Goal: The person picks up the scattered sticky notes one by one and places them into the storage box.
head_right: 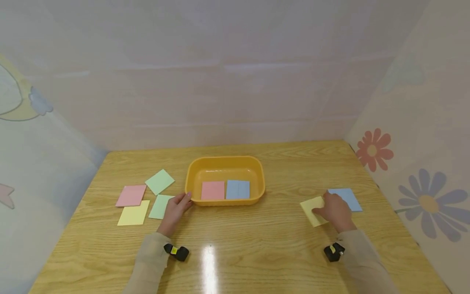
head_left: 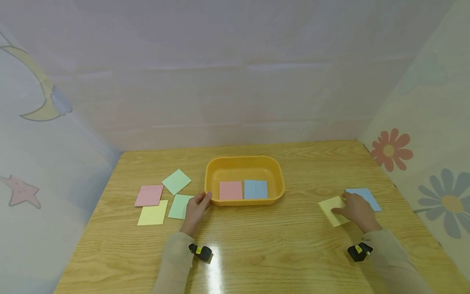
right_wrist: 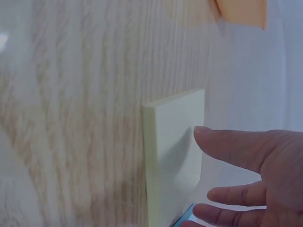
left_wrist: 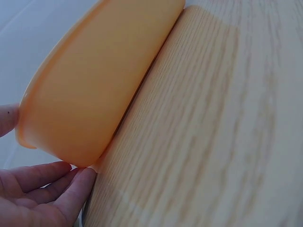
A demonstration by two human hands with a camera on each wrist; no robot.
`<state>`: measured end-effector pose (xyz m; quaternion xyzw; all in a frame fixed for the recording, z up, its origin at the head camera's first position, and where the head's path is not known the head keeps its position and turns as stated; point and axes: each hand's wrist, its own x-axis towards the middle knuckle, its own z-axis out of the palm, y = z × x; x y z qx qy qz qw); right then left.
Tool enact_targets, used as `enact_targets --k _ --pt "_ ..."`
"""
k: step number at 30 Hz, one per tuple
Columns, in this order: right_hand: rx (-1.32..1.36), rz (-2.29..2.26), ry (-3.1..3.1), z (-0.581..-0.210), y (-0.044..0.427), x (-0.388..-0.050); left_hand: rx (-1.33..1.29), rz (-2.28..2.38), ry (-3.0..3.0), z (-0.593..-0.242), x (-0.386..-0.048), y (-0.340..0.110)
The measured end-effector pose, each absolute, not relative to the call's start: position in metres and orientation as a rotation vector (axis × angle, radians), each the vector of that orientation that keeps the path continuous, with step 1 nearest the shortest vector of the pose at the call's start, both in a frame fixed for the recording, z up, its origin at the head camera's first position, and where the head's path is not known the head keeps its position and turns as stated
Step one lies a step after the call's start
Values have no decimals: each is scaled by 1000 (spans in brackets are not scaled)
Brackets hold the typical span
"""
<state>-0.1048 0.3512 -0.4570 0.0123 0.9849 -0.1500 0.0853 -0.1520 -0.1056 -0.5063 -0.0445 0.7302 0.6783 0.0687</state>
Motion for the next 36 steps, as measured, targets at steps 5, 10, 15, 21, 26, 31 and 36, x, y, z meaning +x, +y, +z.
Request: enact_targets --k 5,10,15,21,26,31,36 --pt "65 -461 2903 -457 355 -106 -143 2036 2227 -504 -153 -104" --pt "113 -554 2855 -458 355 -105 -142 2024 2263 -505 -150 -105" --pt "154 -641 2810 -465 353 -107 -144 2018 2296 -505 -147 -108" --pt "196 -650 2769 -470 359 -110 -124 2009 2289 -506 -144 -108" --pt "192 -658 2760 -466 362 -112 -93 2023 2301 -505 -143 -106" --pt "196 -647 2773 -465 365 -113 -68 2024 2305 -506 -147 -105" --pt "212 -658 2808 -469 367 -110 -85 1983 2331 -509 -147 -104"
